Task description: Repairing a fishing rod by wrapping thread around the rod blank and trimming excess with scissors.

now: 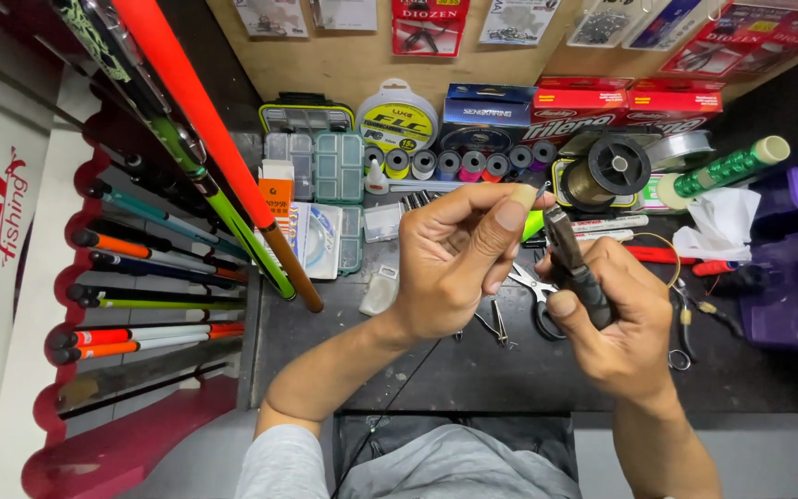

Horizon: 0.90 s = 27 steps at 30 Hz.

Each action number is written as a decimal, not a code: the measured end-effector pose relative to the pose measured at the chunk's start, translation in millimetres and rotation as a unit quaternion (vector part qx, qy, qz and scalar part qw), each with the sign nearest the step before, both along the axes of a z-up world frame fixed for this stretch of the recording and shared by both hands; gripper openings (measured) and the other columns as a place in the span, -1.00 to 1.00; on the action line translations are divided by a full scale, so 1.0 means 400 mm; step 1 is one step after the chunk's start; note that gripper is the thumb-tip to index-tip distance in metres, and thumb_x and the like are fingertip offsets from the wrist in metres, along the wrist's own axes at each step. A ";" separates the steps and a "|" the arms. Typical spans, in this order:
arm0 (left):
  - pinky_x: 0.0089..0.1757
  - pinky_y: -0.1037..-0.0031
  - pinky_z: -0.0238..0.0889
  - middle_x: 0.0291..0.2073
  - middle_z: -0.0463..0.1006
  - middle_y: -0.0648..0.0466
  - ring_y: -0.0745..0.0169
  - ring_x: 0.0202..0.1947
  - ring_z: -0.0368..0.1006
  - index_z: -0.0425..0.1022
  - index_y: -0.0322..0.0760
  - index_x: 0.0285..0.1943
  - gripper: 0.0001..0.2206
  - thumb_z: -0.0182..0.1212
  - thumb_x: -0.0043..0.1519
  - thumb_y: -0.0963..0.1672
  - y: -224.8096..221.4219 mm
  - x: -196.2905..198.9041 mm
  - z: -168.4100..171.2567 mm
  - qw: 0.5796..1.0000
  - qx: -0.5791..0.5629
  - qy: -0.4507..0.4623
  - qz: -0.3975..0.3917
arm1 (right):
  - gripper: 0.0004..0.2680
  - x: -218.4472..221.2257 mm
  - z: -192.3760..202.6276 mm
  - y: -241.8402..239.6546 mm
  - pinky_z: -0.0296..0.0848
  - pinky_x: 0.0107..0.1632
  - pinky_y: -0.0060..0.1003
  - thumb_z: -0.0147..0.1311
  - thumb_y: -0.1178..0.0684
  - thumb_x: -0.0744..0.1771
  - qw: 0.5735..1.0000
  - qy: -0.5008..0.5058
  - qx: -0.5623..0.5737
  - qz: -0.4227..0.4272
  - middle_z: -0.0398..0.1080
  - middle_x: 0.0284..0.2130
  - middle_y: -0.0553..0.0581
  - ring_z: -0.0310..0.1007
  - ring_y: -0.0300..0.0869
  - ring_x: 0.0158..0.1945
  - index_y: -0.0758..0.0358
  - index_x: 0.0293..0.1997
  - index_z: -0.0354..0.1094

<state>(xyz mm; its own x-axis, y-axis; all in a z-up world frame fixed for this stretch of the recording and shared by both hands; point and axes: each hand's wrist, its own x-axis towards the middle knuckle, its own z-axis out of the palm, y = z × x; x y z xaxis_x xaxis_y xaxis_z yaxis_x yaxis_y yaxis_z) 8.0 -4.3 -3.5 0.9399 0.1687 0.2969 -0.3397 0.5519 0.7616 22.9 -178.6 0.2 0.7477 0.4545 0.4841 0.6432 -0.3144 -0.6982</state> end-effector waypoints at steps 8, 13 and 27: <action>-0.58 0.67 0.01 -0.52 0.38 0.05 0.43 -0.68 0.17 0.54 -0.37 0.04 -0.81 0.16 0.41 -0.11 0.000 0.000 0.003 1.000 0.000 0.010 -0.004 | -0.72 -0.002 0.003 0.010 0.37 -0.17 -0.26 -0.02 -0.07 0.36 1.000 -0.009 0.009 0.004 0.40 -0.42 0.24 0.40 -0.08 -0.34 0.38 -0.45 0.25; -0.58 0.67 0.01 -0.50 0.42 0.04 0.43 -0.68 0.17 0.53 -0.38 0.03 -0.81 0.16 0.41 -0.11 -0.001 0.000 0.002 1.000 0.003 0.006 -0.001 | -0.71 -0.003 0.004 0.016 0.28 -0.25 -0.29 -0.02 -0.07 0.37 1.000 -0.018 0.013 -0.001 0.35 -0.49 0.16 0.32 -0.13 -0.41 0.36 -0.45 0.29; -0.52 0.69 -0.01 -0.42 0.38 0.14 0.45 -0.65 0.18 0.56 -0.26 0.00 -0.89 0.22 0.40 -0.13 0.017 0.009 0.000 0.999 -0.009 -0.038 -0.031 | -0.69 -0.014 0.008 0.029 0.18 -0.33 -0.34 -0.07 -0.11 0.37 0.999 0.019 0.022 0.030 0.26 -0.57 0.11 0.22 -0.18 -0.49 0.38 -0.42 0.38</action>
<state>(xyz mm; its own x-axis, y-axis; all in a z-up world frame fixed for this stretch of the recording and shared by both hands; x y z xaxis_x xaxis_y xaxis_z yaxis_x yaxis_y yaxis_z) 11.5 2.5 -3.5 0.9235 0.1167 0.3655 -0.3609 0.5876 0.7242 17.4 -166.9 3.2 0.7383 0.4778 0.4760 0.6322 -0.2446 -0.7352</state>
